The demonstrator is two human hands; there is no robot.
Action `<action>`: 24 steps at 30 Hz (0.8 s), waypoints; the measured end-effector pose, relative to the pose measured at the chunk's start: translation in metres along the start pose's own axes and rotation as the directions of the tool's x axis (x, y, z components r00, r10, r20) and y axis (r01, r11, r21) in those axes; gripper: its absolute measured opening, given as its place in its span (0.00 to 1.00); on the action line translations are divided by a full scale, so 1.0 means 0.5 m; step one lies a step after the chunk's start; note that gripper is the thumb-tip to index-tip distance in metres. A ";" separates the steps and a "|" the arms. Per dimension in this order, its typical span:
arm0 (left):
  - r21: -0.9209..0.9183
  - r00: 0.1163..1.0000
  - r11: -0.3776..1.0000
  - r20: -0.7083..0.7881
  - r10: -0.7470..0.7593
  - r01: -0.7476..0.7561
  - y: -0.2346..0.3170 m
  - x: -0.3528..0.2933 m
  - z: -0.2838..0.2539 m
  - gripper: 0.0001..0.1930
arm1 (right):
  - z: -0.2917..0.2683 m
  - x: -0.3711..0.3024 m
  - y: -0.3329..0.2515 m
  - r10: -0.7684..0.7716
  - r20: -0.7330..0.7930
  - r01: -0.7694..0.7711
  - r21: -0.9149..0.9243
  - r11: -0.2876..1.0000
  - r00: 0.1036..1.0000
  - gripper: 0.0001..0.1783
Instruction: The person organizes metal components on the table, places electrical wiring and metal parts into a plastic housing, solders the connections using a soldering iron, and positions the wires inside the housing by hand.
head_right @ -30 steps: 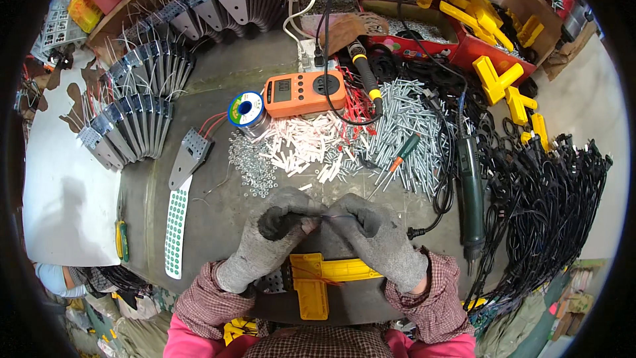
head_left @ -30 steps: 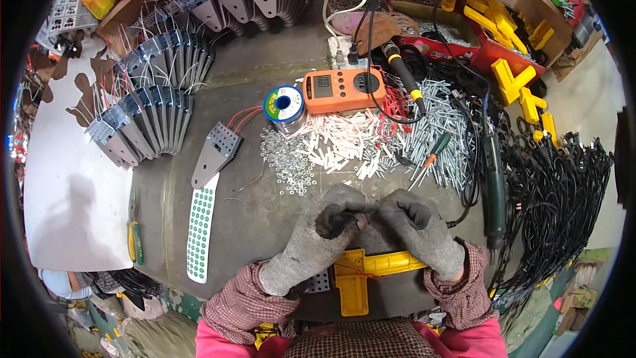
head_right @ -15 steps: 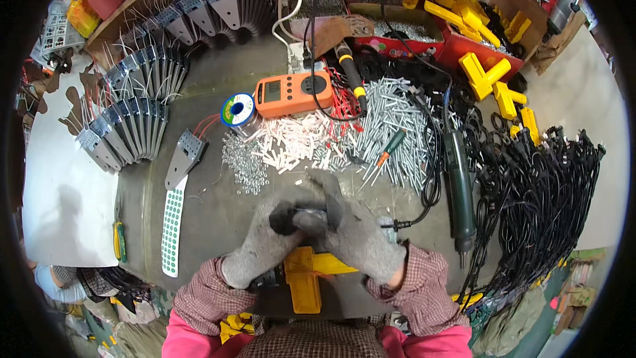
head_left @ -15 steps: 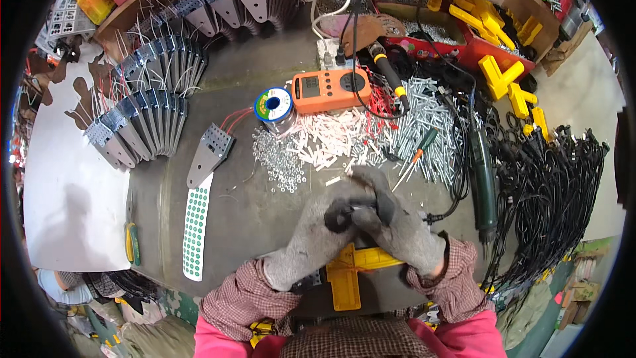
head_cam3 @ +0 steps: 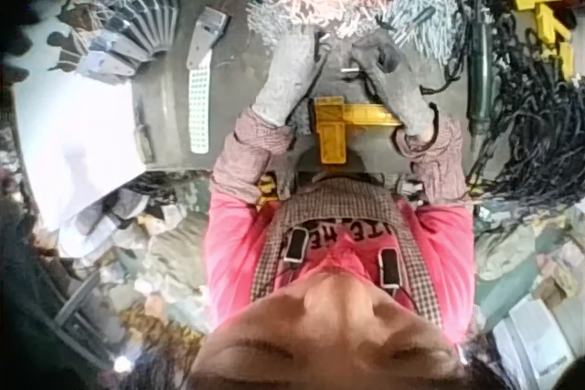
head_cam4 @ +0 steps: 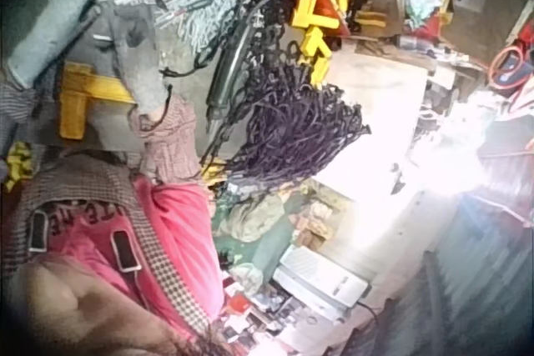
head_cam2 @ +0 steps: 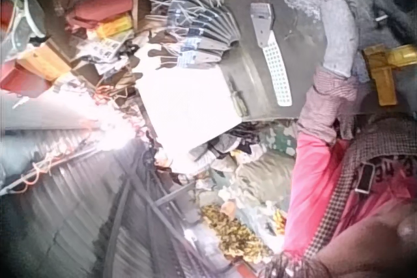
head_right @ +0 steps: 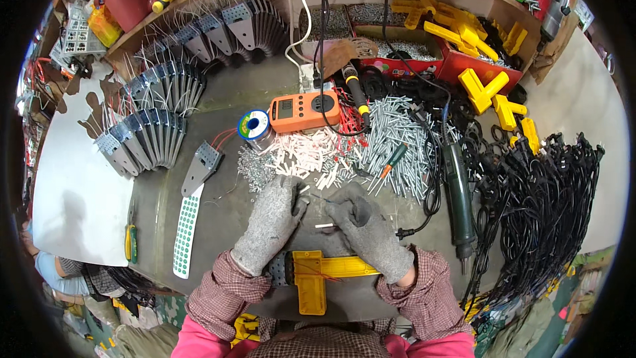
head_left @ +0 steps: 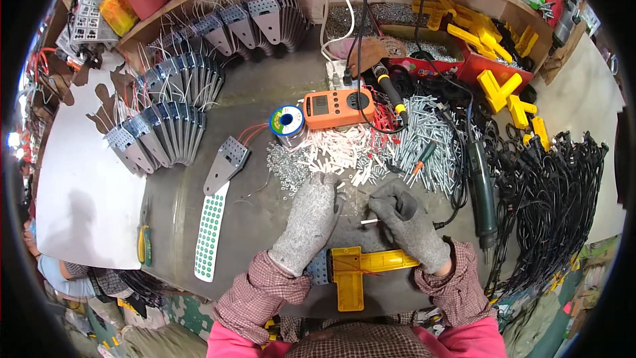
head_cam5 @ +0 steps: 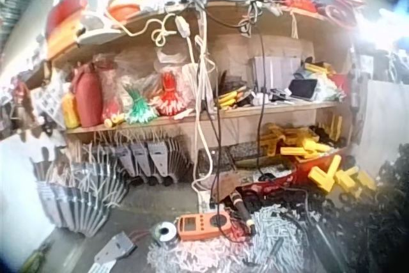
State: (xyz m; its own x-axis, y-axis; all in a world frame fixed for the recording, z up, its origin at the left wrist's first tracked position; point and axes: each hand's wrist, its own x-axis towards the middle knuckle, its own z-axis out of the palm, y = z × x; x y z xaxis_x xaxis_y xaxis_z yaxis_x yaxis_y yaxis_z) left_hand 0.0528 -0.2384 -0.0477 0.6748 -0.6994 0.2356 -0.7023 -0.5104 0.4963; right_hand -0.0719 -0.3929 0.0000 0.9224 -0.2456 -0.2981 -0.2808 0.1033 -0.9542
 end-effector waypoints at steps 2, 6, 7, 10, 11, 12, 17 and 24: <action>0.054 0.999 0.998 0.012 0.033 -0.033 0.003 0.002 -0.004 0.11 | -0.001 0.001 0.012 -0.094 -0.011 0.093 -0.028 0.995 0.996 0.12; 0.215 0.994 0.972 -0.030 0.101 -0.093 -0.004 0.006 -0.017 0.09 | -0.004 0.004 0.020 -0.229 0.008 0.226 -0.195 0.954 0.973 0.11; 0.209 0.994 0.972 -0.027 0.110 -0.102 0.007 0.009 -0.021 0.09 | -0.012 0.004 0.025 -0.229 -0.002 0.224 -0.197 0.954 0.973 0.11; -0.366 0.955 0.886 0.189 -0.229 0.285 0.047 -0.014 -0.070 0.08 | -0.009 -0.002 0.023 -0.228 -0.008 0.224 -0.151 0.963 0.974 0.10; -0.656 0.939 0.672 0.234 -0.252 0.344 0.051 -0.024 -0.077 0.08 | -0.005 -0.009 0.002 -0.221 -0.002 0.217 -0.197 0.956 0.975 0.10; -0.855 0.923 0.367 0.284 -0.258 0.366 0.051 -0.030 -0.082 0.09 | -0.002 -0.015 -0.010 -0.214 0.003 0.209 -0.242 0.947 0.977 0.09; -0.840 0.925 0.387 0.342 -0.167 0.380 0.042 -0.022 -0.093 0.10 | -0.003 -0.016 -0.019 -0.242 0.008 0.236 -0.267 0.935 0.970 0.07; -0.822 0.876 0.301 0.449 -0.179 0.483 0.033 -0.030 -0.095 0.10 | -0.003 -0.021 -0.027 -0.167 0.022 0.165 -0.317 0.934 0.986 0.07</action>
State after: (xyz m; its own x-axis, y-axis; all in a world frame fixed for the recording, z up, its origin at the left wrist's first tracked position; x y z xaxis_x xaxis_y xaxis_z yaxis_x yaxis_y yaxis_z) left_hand 0.0419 -0.2129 -0.0034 0.6149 -0.7454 -0.2576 0.3010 -0.0800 0.9503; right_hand -0.0781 -0.3933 0.0160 0.9619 -0.2382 -0.1344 -0.1943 -0.2494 -0.9487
